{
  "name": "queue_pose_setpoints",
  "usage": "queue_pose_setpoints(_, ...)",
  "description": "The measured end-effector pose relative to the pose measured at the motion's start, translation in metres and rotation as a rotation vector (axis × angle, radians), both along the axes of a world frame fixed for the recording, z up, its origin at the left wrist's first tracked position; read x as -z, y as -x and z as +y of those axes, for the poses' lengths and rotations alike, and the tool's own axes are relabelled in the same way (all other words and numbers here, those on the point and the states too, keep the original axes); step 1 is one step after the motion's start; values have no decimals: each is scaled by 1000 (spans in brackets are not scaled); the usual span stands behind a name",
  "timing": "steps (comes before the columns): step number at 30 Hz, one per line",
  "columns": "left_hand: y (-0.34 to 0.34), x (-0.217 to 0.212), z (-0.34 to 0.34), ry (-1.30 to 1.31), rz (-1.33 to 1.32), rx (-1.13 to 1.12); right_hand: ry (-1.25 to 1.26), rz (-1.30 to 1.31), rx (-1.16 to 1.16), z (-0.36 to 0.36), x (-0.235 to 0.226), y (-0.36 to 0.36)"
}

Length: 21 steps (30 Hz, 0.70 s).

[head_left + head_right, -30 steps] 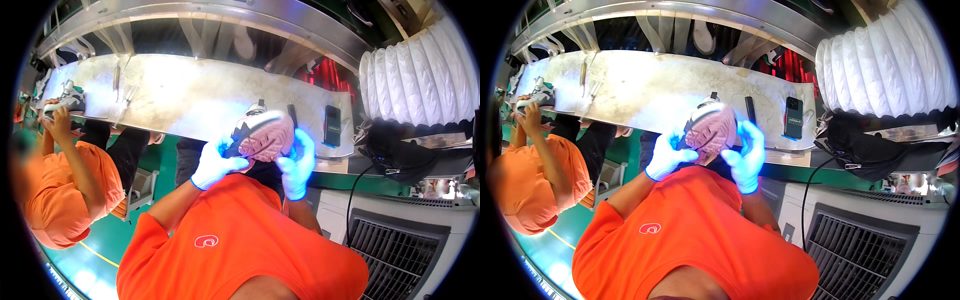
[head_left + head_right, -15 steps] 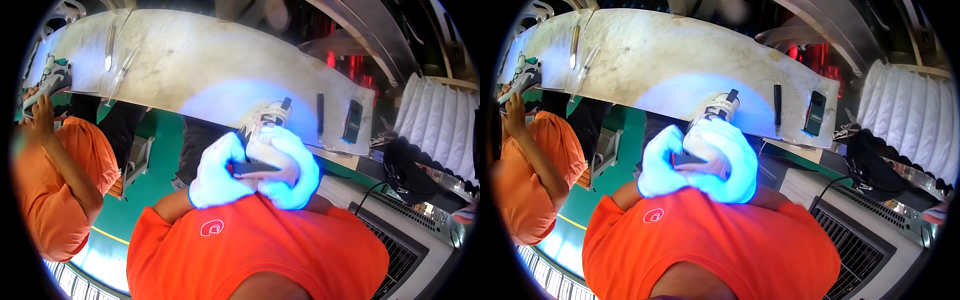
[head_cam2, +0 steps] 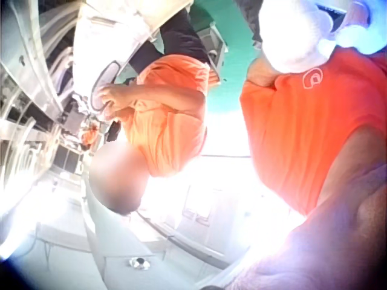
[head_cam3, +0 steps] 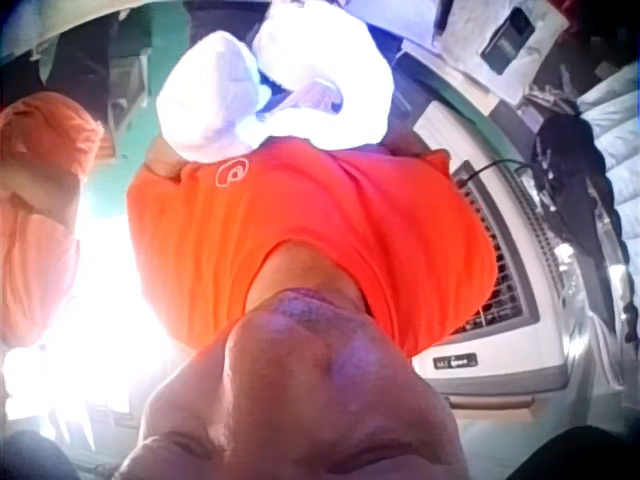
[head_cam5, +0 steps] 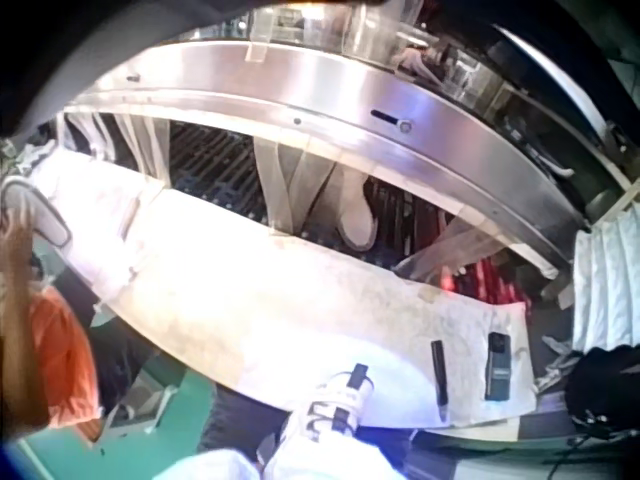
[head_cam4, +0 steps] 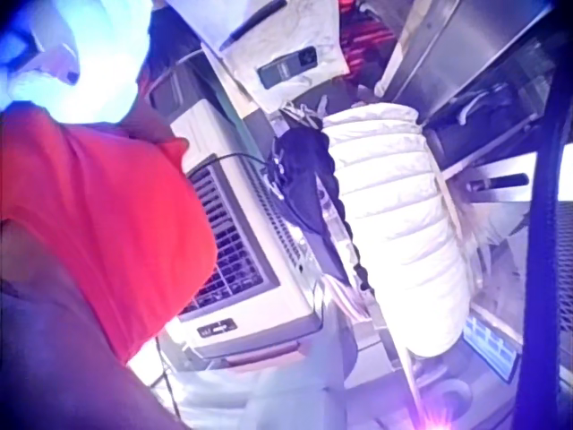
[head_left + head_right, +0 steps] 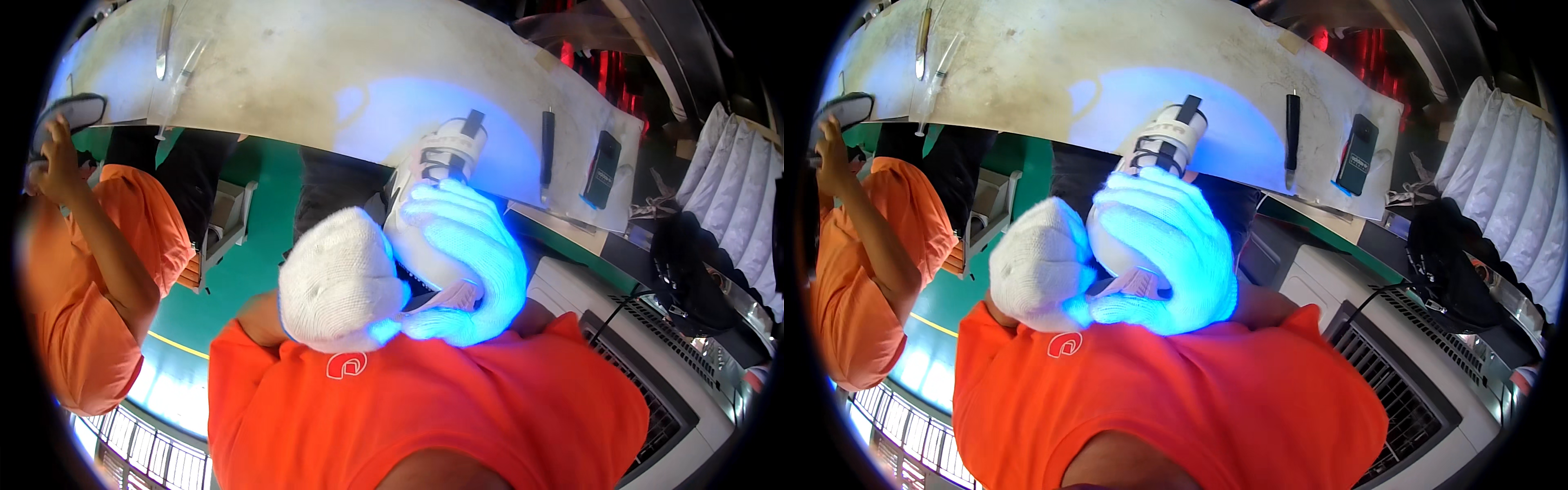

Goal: The person cleans a white and black sneaker using a small brush and a handheld UV light. They scrub the shoe's surface and sole while illuminating it with the blue light, then place the shoe on a shelf and retrieve another one to repeat the process.

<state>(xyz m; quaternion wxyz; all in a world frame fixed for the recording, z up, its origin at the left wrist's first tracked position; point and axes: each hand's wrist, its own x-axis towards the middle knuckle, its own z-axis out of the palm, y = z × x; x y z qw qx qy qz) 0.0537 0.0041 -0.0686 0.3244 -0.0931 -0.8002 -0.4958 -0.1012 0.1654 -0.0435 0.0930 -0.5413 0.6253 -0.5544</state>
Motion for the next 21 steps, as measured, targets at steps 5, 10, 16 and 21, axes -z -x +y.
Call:
queue_pose_setpoints(5, 38, -21, 4, 28, -10, 116, 43, -13, -49, 30, 10, 10)
queue_pose_setpoints(10, 53, -18, 21, -18, -139, 261, 37, -66, -47, 46, 9, 10)
queue_pose_setpoints(16, 48, -6, 41, -239, -251, 155, 40, -107, -50, 54, 11, 8)
queue_pose_setpoints(21, 46, -17, 33, -159, -331, 139, 11, -150, -42, 62, 6, 3)
